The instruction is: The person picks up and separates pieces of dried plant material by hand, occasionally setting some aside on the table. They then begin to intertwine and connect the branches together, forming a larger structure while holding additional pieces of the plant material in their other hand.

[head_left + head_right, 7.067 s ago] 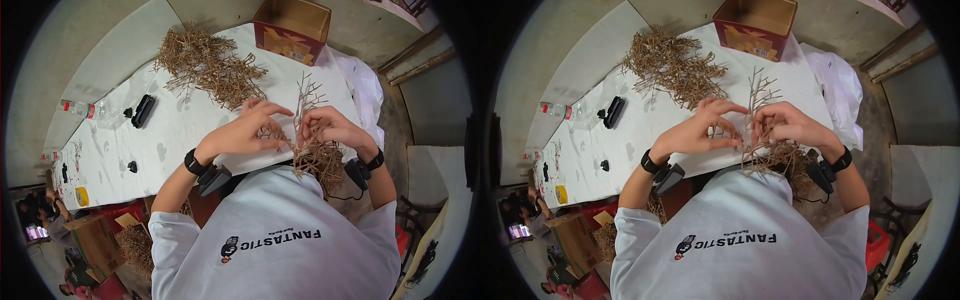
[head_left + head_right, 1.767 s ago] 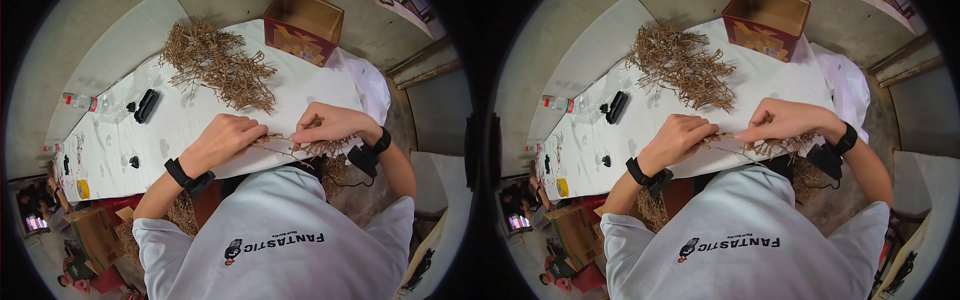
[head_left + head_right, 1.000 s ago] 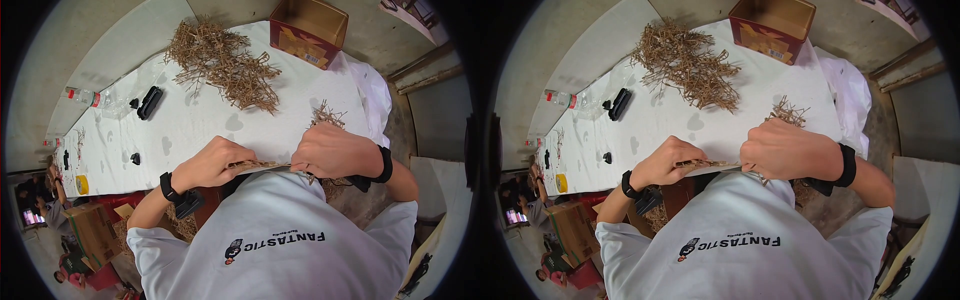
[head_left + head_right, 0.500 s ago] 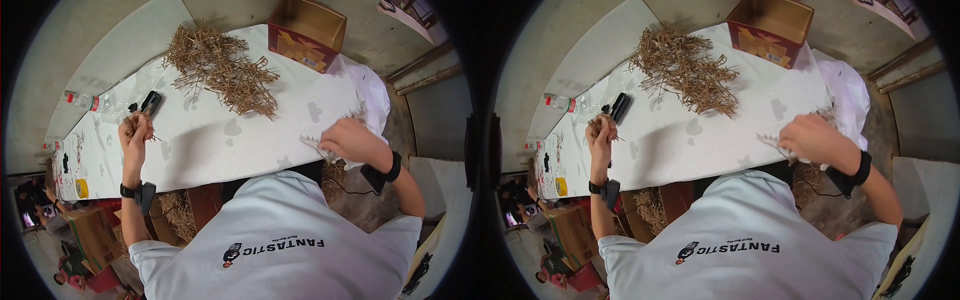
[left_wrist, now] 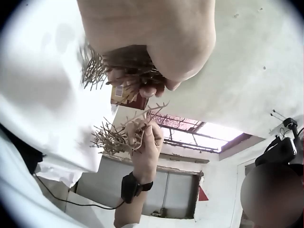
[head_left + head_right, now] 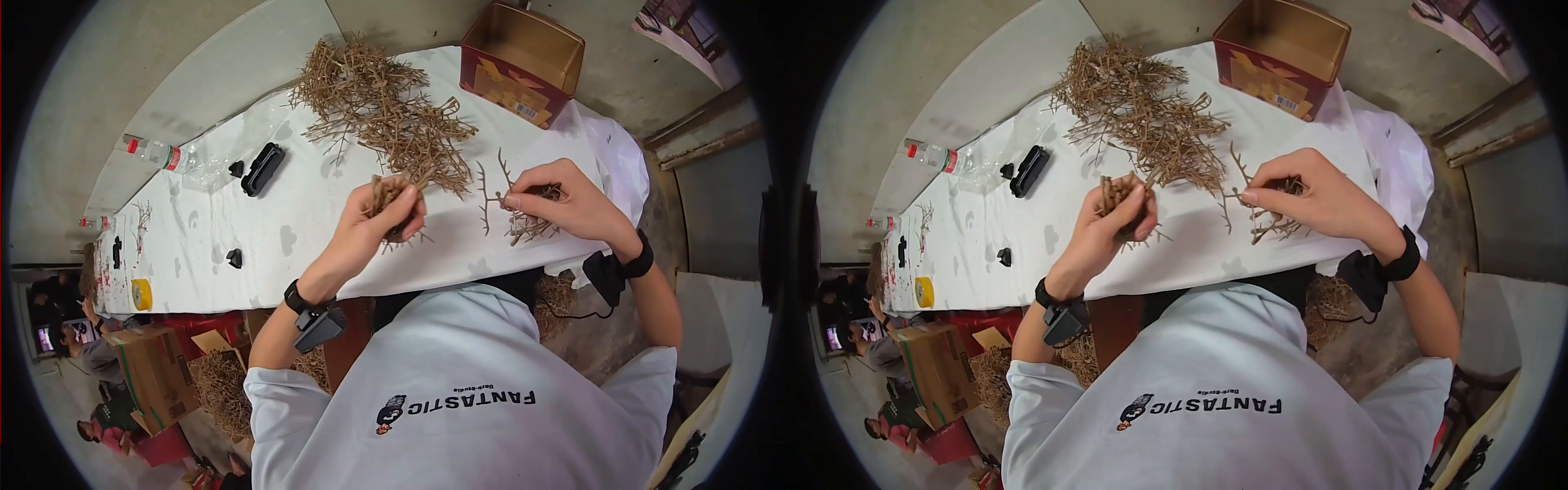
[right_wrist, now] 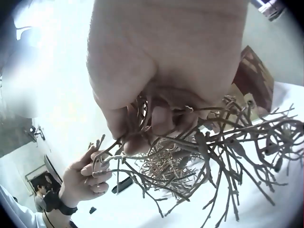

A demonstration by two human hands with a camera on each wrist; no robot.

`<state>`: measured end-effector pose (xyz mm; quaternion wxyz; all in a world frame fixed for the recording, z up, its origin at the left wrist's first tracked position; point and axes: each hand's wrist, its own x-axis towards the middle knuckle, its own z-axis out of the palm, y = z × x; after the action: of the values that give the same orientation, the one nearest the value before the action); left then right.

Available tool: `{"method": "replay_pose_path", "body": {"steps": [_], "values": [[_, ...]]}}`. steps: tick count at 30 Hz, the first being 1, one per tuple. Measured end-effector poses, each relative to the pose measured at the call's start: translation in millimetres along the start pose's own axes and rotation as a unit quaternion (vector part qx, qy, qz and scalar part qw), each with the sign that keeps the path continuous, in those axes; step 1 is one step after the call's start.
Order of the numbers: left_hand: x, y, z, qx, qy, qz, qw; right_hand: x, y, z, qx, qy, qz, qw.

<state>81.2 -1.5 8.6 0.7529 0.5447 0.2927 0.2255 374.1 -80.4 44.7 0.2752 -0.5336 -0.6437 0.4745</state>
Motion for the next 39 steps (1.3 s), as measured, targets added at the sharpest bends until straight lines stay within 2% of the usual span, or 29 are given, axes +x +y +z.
{"method": "replay_pose_path", "body": {"steps": [1, 4, 5, 8, 9, 12, 16, 21, 24, 25, 28, 33, 36, 37, 39], "values": [[3.0, -1.6, 2.8, 0.000, -0.002, 0.000, 1.000, 0.6, 1.3, 0.3, -0.001, 0.002, 0.001, 1.000], [11.9, -13.9, 7.8, 0.005, -0.015, 0.037, 0.999, 1.1, 3.9, 2.6, 0.136, -0.009, 0.002, 0.991], [14.7, -18.9, 6.7, 0.003, -0.019, 0.036, 0.999, 1.2, 5.7, 2.3, 0.136, -0.007, 0.005, 0.991], [22.4, -27.8, 2.0, -0.137, -0.075, 0.044, 0.987, 5.1, 10.5, -2.1, 0.156, -0.003, -0.004, 0.988], [23.3, -30.7, 3.0, -0.137, -0.076, 0.044, 0.987, 5.8, 11.3, -3.8, 0.156, -0.001, -0.004, 0.988], [25.8, -27.2, 18.4, -0.073, -0.006, 0.106, 0.992, 7.2, 12.2, -6.8, 0.180, -0.007, 0.014, 0.984], [28.1, -29.2, 22.7, -0.071, -0.008, 0.156, 0.985, 6.4, 7.8, -3.0, 0.267, -0.004, 0.018, 0.963], [23.7, -44.9, 42.2, 0.005, 0.017, 0.154, 0.988, 9.9, 12.8, 15.0, 0.240, 0.058, 0.027, 0.969], [30.1, -37.8, 68.8, 0.082, 0.179, 0.196, 0.961, 10.4, 7.0, 29.5, 0.218, 0.080, 0.000, 0.973], [32.7, -38.4, 72.3, 0.081, 0.181, 0.197, 0.960, 11.1, 8.4, 32.6, 0.217, 0.079, -0.001, 0.973], [39.7, -39.0, 78.5, -0.026, 0.221, 0.153, 0.963, 12.2, 16.4, 42.8, 0.195, 0.077, -0.018, 0.978], [42.1, -42.5, 73.8, -0.059, 0.240, 0.145, 0.958, 4.5, 13.5, 57.0, 0.191, 0.092, -0.044, 0.976], [43.8, -44.4, 72.4, -0.044, 0.245, 0.151, 0.957, 3.7, 12.3, 59.1, 0.040, 0.138, -0.079, 0.987], [43.8, -43.9, 72.1, -0.044, 0.246, 0.150, 0.957, 3.6, 9.3, 58.5, 0.041, 0.137, -0.078, 0.987], [43.6, -41.7, 71.5, -0.099, 0.221, 0.177, 0.954, 1.9, -0.4, 53.9, 0.138, 0.136, 0.000, 0.981]]}}
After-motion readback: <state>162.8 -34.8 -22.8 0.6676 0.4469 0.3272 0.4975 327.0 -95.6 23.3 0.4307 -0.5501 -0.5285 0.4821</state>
